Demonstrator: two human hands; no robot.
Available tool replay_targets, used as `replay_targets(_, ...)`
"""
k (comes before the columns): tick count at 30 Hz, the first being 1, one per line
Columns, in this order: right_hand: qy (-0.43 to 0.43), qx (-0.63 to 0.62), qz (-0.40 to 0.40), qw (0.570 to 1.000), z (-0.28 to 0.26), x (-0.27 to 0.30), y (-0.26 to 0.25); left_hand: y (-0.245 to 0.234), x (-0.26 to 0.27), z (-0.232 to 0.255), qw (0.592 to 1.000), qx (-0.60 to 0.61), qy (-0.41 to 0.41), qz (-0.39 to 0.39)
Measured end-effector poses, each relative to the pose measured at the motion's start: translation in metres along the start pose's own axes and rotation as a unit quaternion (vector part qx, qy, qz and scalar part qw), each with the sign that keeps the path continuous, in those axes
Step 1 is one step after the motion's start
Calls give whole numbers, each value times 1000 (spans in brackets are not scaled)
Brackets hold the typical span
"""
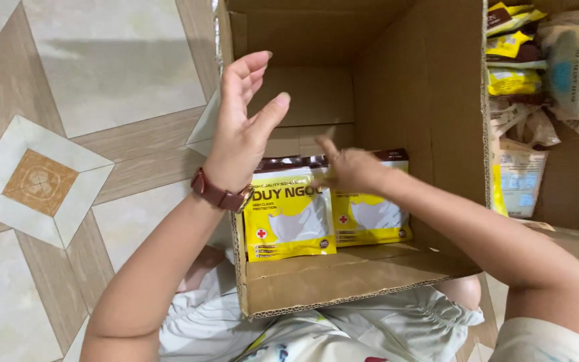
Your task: Sorting and packing face mask packets from a larger box into a smaller one.
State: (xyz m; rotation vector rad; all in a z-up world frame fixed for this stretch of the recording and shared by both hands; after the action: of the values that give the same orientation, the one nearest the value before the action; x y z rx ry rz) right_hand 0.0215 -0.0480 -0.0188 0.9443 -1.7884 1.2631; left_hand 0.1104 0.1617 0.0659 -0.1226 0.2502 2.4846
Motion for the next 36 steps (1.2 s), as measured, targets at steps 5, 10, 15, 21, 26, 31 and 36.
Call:
replay_targets(5,12,154,41,987,62,-13,-12,1,1,0,1000,-12,-6,-8)
replay_targets(10,86,231,-106,963,79,-11,14,3,-1,1,1000,-15,-13,-22)
replay_targets(15,98,208,-106,967,65,17,4,4,0,4,999,-12,-18,-29)
replay_targets(21,90,219,-87,968,75,44,-19,4,2,7,999,-9,-28,-26)
replay_targets(26,-42,95,-93,990,69,107,-53,5,2,9,998,-17,-43,-35)
replay_targets(31,130,115,-15,985,46,186,-104,10,3,12,996,-32,-59,-53)
replay_targets(36,73,141,154,975,54,209,-122,17,5,14,994,-26,-84,-69)
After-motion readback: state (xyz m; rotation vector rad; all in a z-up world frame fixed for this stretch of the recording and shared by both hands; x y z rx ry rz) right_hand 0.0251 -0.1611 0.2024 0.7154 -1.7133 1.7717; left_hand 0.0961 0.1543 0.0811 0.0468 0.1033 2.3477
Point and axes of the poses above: each hand's wrist, its own x-axis away from the middle knuckle, its own y-axis out of the palm, z = x × y, the point moved 3 cm from there along -x, towards the middle knuckle, and after that the axes turned 13 degrees about -z, right-handed, at the moved point
